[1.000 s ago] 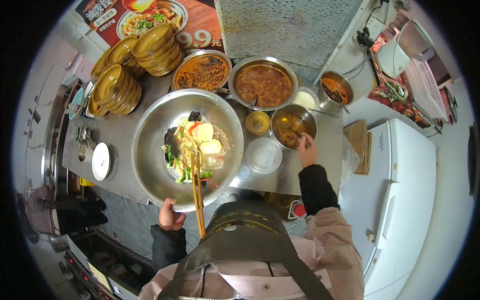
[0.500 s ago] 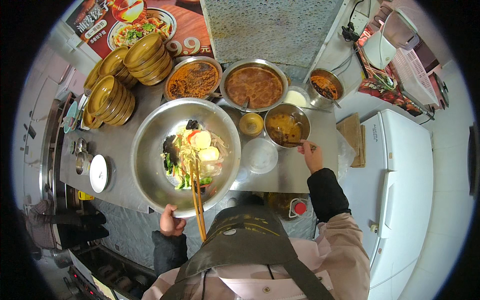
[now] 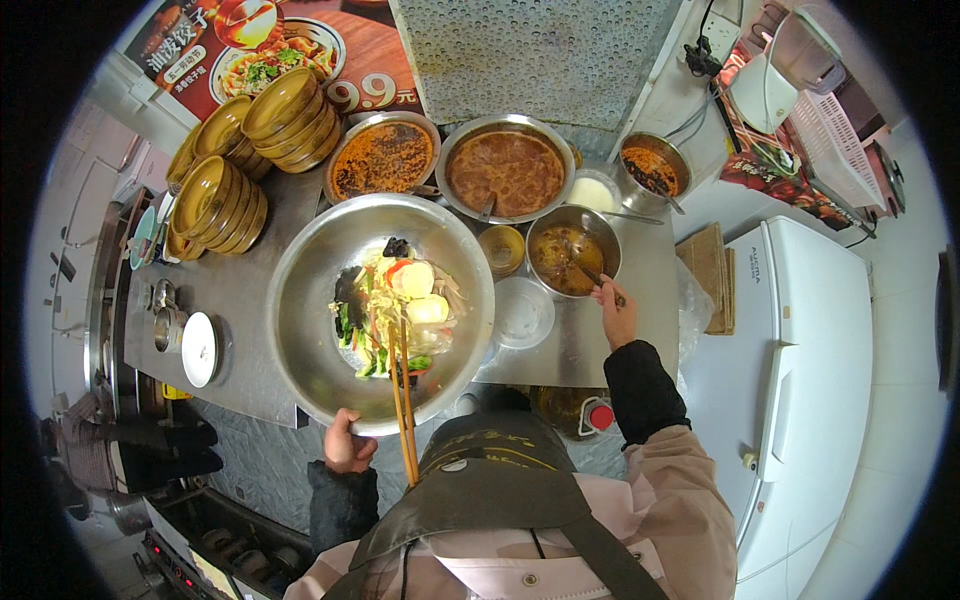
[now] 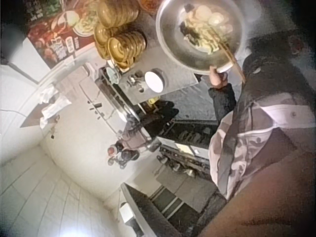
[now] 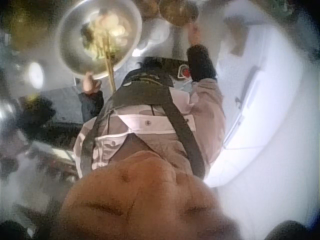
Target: The person selects various cooked ingredients from a refrigerated display using tongs and places them into a bowl. They then transfer the contents to a larger mixing bowl, add sauces and seasonings with a ladle, and sprinkle peanuts on top.
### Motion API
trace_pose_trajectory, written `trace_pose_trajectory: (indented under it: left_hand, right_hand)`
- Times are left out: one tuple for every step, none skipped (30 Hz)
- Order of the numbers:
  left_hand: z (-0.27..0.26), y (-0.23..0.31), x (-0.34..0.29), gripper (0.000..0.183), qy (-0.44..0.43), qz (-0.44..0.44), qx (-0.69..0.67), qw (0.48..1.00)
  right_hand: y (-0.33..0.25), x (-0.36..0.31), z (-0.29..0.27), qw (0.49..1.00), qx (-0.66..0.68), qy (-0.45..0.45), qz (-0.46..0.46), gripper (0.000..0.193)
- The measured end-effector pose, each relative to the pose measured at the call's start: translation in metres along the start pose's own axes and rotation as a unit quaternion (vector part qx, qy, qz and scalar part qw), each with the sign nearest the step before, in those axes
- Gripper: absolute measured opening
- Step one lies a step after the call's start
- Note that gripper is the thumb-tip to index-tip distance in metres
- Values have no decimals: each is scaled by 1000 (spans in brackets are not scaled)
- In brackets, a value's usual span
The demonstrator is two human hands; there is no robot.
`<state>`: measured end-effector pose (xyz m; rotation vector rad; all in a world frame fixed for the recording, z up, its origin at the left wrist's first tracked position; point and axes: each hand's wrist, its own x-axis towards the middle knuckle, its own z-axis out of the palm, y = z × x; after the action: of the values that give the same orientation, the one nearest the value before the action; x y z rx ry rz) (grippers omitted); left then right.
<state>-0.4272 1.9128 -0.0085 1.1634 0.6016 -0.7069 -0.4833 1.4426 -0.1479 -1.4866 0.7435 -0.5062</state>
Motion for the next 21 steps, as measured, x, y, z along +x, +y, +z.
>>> trace_pose_trajectory:
  left_hand:
    - [1, 0, 0, 27, 19, -16, 5, 1000]
    - [3, 0, 0, 26, 8, -6, 0, 1000]
    - [4, -1, -1, 26, 8, -1, -1, 1000]
    - [7, -1, 0, 26, -2, 3, -6, 1000]
    - [9, -2, 0, 25, 8, 7, 8, 1000]
    - [11, -2, 1, 24, 9, 8, 17, 1000]
    - [13, -3, 2, 24, 6, 12, 21, 1000]
    - [15, -4, 3, 24, 10, 14, 29, 999]
    - [17, -4, 4, 24, 11, 18, 32, 999]
    - [19, -4, 5, 24, 3, 27, 30, 999]
    - [20, -5, 7, 24, 12, 27, 34, 999]
    - [21, -5, 8, 25, 13, 30, 33, 999]
    - [22, -6, 9, 25, 17, 35, 26, 999]
    - [23, -6, 10, 25, 12, 35, 35, 999]
    - [24, -6, 11, 25, 10, 36, 37, 999]
    - [24, -6, 12, 25, 0, 35, 35, 999]
    - [24, -5, 12, 25, 0, 31, 32, 999]
    - [25, -5, 13, 26, -7, 26, 24, 999]
    - [24, -4, 13, 26, -19, 23, 11, 1000]
    - [25, -3, 13, 26, -15, 20, 20, 999]
    - [25, -2, 12, 26, -16, 18, 23, 999]
  right_hand:
    - [0, -1, 1, 999, 31, 13, 12, 35]
    - [-1, -2, 1, 996, 74, 22, 40, 34]
    - [-4, -3, 0, 988, 133, 37, 67, 34]
    - [-7, -4, -2, 988, 129, 36, 72, 34]
    - [-12, -6, -5, 986, 142, 41, 76, 34]
    - [-17, -9, -8, 982, 154, 52, 94, 34]
    - [-23, -11, -12, 985, 146, 39, 83, 35]
    - [-29, -14, -16, 986, 139, 32, 87, 36]
    - [-35, -17, -19, 986, 140, 24, 89, 37]
    - [-41, -19, -22, 990, 118, 22, 78, 38]
    - [-45, -21, -25, 992, 105, 18, 64, 38]
    - [-49, -23, -27, 994, 102, 12, 44, 39]
    - [-52, -25, -28, 996, 83, 10, 38, 39]
    - [-53, -27, -29, 997, 73, 7, 27, 39]
    - [-54, -28, -31, 998, 68, 4, 14, 39]
    - [-54, -28, -32, 997, 79, 17, 14, 37]
    - [-53, -29, -32, 995, 95, 29, 13, 35]
    - [-52, -30, -33, 992, 116, 46, 16, 34]
    - [-51, -31, -33, 991, 125, 50, 21, 34]
    - [-49, -31, -33, 988, 140, 59, 29, 34]
    - [-47, -32, -33, 984, 158, 72, 42, 34]
